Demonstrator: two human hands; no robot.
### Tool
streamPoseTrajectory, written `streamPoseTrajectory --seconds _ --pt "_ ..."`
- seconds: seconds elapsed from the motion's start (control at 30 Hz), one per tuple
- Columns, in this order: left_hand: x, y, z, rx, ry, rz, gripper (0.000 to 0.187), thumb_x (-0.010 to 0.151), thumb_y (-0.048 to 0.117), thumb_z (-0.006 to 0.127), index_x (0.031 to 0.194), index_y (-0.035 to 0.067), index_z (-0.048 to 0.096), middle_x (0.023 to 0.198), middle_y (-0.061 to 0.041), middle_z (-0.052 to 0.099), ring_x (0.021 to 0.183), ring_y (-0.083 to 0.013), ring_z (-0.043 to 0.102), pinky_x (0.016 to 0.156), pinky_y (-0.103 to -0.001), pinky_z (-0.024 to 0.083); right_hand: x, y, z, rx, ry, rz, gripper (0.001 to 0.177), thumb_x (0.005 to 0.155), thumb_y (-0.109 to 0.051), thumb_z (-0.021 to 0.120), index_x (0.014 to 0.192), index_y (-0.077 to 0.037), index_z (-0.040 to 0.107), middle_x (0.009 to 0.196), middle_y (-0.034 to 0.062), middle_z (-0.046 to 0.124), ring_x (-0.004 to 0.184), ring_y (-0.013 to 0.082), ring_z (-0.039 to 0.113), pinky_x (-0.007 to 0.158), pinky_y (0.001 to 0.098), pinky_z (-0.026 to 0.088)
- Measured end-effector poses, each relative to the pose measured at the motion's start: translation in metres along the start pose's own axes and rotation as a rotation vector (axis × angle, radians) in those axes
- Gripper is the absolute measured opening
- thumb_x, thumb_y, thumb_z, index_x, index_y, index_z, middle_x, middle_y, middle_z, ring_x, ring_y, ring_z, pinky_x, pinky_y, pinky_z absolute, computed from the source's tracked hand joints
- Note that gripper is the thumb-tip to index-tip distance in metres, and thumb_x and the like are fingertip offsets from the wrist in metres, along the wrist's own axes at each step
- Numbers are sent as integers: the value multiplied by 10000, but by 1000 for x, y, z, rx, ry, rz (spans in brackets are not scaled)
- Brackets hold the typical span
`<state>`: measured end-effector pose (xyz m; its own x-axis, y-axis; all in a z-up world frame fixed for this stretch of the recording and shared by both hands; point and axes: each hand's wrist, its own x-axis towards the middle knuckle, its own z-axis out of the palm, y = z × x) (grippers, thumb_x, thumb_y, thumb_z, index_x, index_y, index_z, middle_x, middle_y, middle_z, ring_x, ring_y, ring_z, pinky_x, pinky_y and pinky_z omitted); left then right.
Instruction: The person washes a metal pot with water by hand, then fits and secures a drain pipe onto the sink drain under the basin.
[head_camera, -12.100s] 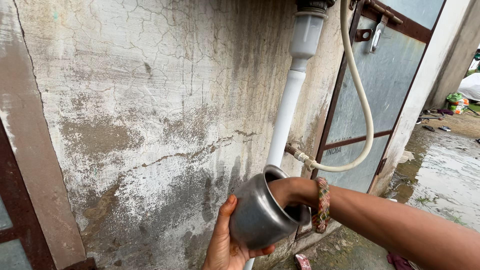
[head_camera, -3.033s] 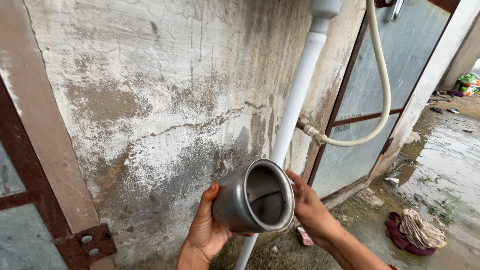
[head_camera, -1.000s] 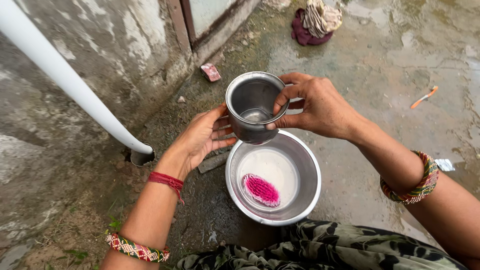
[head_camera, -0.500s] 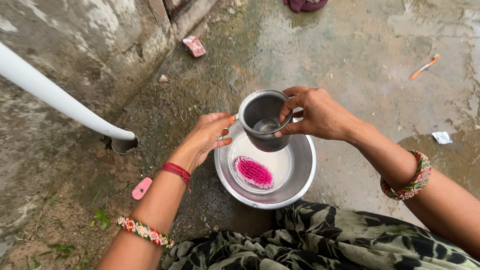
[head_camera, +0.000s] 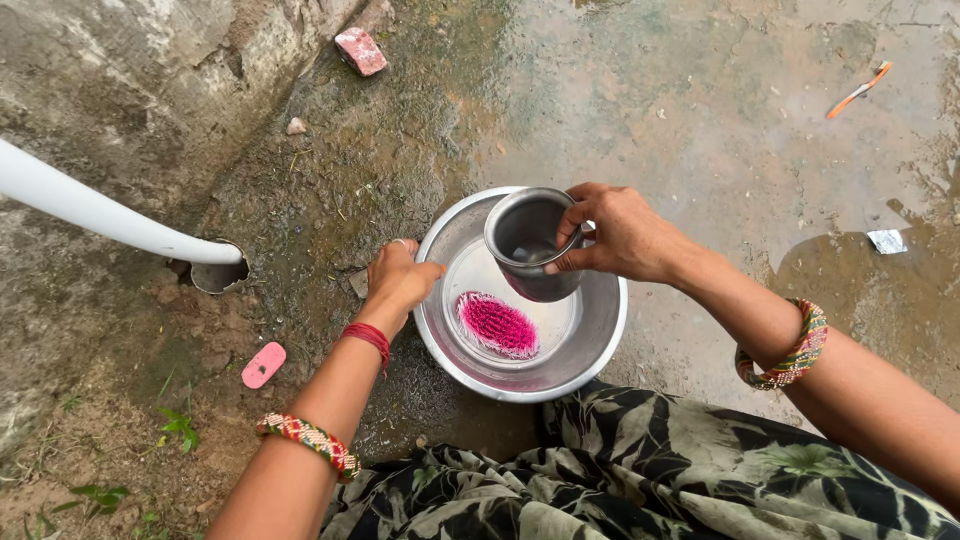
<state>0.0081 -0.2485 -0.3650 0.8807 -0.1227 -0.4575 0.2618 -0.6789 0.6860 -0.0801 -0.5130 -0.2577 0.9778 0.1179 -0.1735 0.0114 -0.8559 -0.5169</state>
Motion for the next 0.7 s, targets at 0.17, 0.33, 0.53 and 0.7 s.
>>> streamPoseTrajectory --seconds 0.17,0.33,0.53,0.7 --pt "22 -23 17 164 38 3 485 753 127 729 1233 77 692 1227 -189 706 1163 -337 662 1019 -397 505 0 18 13 -35 43 -44 395 650 -383 922 856 -73 793 1250 228 632 976 350 702 819 432 578" --pt "40 -39 25 318 62 -8 408 783 176 753 1163 36 708 1231 -217 687 1189 -377 627 1027 -434 497 2 29 21 -43 28 17 424 656 -410 913 847 -58 774 1131 173 690 979 328 703 827 431 572" --pt "38 -57 37 331 6 -105 303 793 194 755 1073 79 750 1220 -211 705 1153 -377 666 992 -431 548 6 43 40 -81 39 57 418 666 -428 909 814 -59 779 959 178 720 909 305 703 804 424 565" --pt "33 -46 35 285 47 -113 396 780 184 765 1166 125 698 1202 -160 696 1142 -351 664 953 -452 554 8 61 58 -43 -26 189 430 675 -476 878 779 -69 790 683 127 714 658 270 717 654 422 563"
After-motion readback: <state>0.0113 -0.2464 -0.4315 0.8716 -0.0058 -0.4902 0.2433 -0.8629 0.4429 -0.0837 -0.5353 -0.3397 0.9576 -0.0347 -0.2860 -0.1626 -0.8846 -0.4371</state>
